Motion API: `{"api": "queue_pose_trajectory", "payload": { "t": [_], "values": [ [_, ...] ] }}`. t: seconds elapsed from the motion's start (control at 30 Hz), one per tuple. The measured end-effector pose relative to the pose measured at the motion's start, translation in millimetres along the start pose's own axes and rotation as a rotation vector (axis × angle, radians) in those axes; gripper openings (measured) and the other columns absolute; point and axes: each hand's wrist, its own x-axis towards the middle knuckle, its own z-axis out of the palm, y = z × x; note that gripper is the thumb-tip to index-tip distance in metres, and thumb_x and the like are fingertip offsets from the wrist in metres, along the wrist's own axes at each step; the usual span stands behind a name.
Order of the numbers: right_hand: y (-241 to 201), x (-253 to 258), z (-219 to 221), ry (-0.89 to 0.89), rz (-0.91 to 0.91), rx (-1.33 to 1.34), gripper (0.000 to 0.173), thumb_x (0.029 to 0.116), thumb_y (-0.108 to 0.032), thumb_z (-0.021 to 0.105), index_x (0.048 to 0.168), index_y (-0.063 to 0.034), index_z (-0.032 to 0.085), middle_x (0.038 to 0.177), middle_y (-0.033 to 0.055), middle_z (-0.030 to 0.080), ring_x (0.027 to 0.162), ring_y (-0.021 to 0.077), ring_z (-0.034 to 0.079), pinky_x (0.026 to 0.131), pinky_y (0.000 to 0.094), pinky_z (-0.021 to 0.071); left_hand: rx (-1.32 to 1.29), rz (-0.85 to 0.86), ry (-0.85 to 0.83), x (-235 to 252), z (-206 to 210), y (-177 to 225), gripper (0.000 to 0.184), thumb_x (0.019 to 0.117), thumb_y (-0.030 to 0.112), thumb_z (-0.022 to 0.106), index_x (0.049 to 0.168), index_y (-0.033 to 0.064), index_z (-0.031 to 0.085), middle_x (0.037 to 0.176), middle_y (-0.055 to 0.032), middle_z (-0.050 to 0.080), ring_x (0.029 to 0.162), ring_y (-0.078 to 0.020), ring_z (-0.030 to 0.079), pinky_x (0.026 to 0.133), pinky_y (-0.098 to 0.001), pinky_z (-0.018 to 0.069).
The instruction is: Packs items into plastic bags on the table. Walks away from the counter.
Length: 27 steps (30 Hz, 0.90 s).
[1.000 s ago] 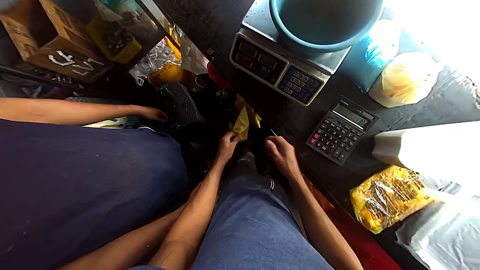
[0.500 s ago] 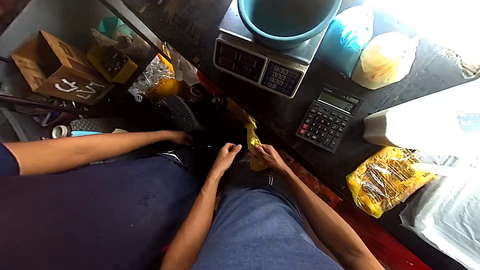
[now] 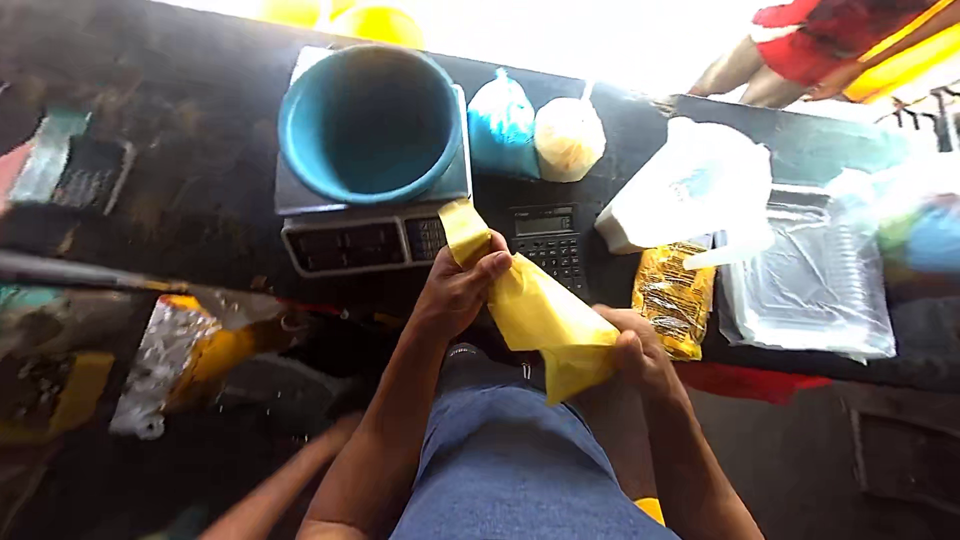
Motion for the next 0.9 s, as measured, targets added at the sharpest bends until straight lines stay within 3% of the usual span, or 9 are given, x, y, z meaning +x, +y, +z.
{"api": "queue_pose_trajectory", "payload": {
  "t": [0.07, 0.13, 0.27, 0.4, 0.5, 0.63, 0.7, 0.77, 0.9],
  "values": [
    [-10, 12, 8, 0.122, 0.035, -0.312, 0.079, 0.0955, -0.056, 0.064, 0.152, -0.0052, 0.042, 0.119, 0.0071, 0.066, 0.103, 0.0100, 0.065, 0.089, 0.0299, 0.0586, 0.110, 0.024, -0.054, 20, -2, 12, 0.010, 0.0999, 0.019, 0.067, 0.104, 0.0100, 0.065, 0.087, -0.0030, 0.065, 0.074, -0.0107, 0.065, 0.069, -0.0287, 0.0590],
    [-18, 29, 29, 0.255, 0.052, -0.488, 0.089, 0.0888, -0.039, 0.078, 0.158, -0.0090, 0.030, 0.127, 0.0108, 0.064, 0.114, 0.0171, 0.064, 0.097, 0.0375, 0.0568, 0.153, 0.025, -0.092, 34, -4, 20, 0.010, 0.1005, 0.017, 0.065, 0.105, 0.0080, 0.064, 0.087, -0.0046, 0.064, 0.074, -0.0123, 0.064, 0.068, -0.0298, 0.0586],
    [-13, 69, 68, 0.618, -0.244, -0.504, 0.020, 0.1014, -0.019, 0.060, 0.121, -0.0155, 0.064, 0.110, 0.0036, 0.066, 0.105, 0.0127, 0.065, 0.091, 0.0308, 0.0576, 0.206, 0.056, -0.129, 51, -11, 23, 0.008, 0.1006, 0.013, 0.064, 0.107, 0.0080, 0.065, 0.086, -0.0030, 0.066, 0.072, -0.0103, 0.064, 0.066, -0.0270, 0.0582],
    [-30, 97, 95, 1.030, -0.053, -0.194, 0.031, 0.1096, -0.024, 0.043, 0.087, -0.0255, 0.065, 0.081, -0.0182, 0.065, 0.078, -0.0074, 0.063, 0.070, 0.0148, 0.0552, 0.262, -0.097, -0.279, 51, -45, 36, 0.013, 0.1002, 0.012, 0.063, 0.112, 0.0063, 0.065, 0.089, -0.0009, 0.069, 0.077, -0.0090, 0.068, 0.070, -0.0279, 0.0604],
    [-32, 101, 101, 1.111, 0.082, -0.026, 0.044, 0.1118, -0.025, 0.035, 0.081, -0.0276, 0.065, 0.073, -0.0178, 0.068, 0.069, -0.0062, 0.065, 0.066, 0.0167, 0.0576, 0.550, -0.237, -0.338, 49, -80, 60, 0.032, 0.1008, 0.022, 0.061, 0.127, 0.0050, 0.058, 0.095, -0.0016, 0.071, 0.078, -0.0102, 0.069, 0.069, -0.0282, 0.0605],
    [-43, 89, 97, 0.987, 0.057, -0.093, 0.048, 0.1123, -0.031, 0.031, 0.105, -0.0143, 0.076, 0.102, -0.0061, 0.077, 0.092, 0.0032, 0.071, 0.083, 0.0255, 0.0605, 0.794, 0.150, -0.192, 67, -90, 114, 0.046, 0.1011, 0.040, 0.063, 0.137, 0.0144, 0.049, 0.102, 0.0068, 0.064, 0.081, -0.0050, 0.064, 0.071, -0.0248, 0.0582],
    [-52, 88, 95, 0.911, -0.001, -0.134, 0.050, 0.1122, -0.038, 0.032, 0.118, -0.0123, 0.075, 0.115, -0.0050, 0.075, 0.101, 0.0033, 0.070, 0.089, 0.0254, 0.0590, 0.768, 0.231, -0.455, 90, -68, 123, 0.046, 0.0973, 0.037, 0.069, 0.134, 0.0153, 0.053, 0.113, 0.0054, 0.065, 0.099, -0.0060, 0.065, 0.083, -0.0265, 0.0579],
    [-62, 90, 95, 0.876, -0.021, -0.178, 0.051, 0.1119, -0.040, 0.033, 0.122, -0.0119, 0.073, 0.115, -0.0052, 0.075, 0.099, 0.0024, 0.070, 0.088, 0.0243, 0.0591, 0.753, 0.133, -0.914, 116, -45, 107, 0.057, 0.0909, 0.038, 0.076, 0.138, 0.0117, 0.057, 0.130, -0.0023, 0.063, 0.120, -0.0122, 0.061, 0.097, -0.0346, 0.0552],
    [-79, 82, 92, 0.906, -0.001, -0.268, 0.049, 0.1115, -0.040, 0.035, 0.123, -0.0139, 0.074, 0.113, -0.0069, 0.075, 0.095, 0.0000, 0.070, 0.085, 0.0216, 0.0594, 0.566, -0.116, -1.416, 149, -2, 70, 0.022, 0.0959, 0.019, 0.071, 0.112, 0.0039, 0.069, 0.100, -0.0005, 0.070, 0.093, -0.0039, 0.066, 0.082, -0.0220, 0.0566]
  ]
}}
